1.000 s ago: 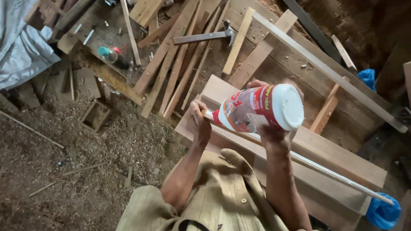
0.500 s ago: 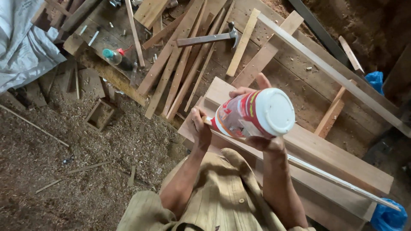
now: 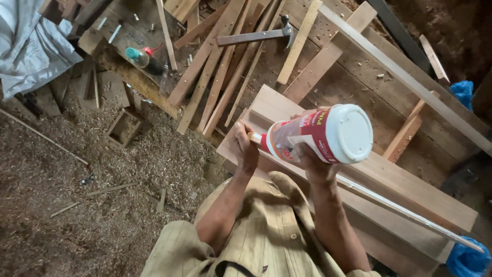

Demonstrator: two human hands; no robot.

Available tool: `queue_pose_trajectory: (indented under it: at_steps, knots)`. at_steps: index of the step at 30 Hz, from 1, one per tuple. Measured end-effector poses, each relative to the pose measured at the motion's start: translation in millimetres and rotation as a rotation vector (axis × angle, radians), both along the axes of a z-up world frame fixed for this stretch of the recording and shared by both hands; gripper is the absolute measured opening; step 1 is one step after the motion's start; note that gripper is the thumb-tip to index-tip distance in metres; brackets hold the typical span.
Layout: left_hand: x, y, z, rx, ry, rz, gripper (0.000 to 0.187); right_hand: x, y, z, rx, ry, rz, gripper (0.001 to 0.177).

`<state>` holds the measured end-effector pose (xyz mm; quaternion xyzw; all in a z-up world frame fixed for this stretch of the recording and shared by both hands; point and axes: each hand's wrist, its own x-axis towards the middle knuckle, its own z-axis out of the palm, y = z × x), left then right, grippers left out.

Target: Applying wood glue to the edges of several wooden planks in preparation for assembly.

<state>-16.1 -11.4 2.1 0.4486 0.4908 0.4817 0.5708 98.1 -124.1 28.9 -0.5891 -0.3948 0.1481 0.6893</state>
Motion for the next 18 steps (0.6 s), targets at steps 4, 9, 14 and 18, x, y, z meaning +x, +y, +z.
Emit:
queue_pose_trajectory:
  at_steps: [4,9,14,18]
  knots:
    - [1.6,-0.9,-4.4,0.035,0.007,-0.009,0.051,-5.9,-20.8,-12.3,0.043,-0.217,-0.182,0.07]
    - [4.5,-3.5,2.3,0.033,0.019,0.009,0.05,-18.3,-2.1,78.6,0.013,-0.094,-0.042,0.079]
    - [-5.3,3.2,9.8,0.052,0.056,-0.02,0.049,-27.6,11.4,134.2,-0.026,0.11,0.152,0.087]
    - [-3.0,2.8,4.3,0.065,0.022,-0.041,0.047,-21.5,16.4,128.4,-0.019,0.078,0.125,0.082]
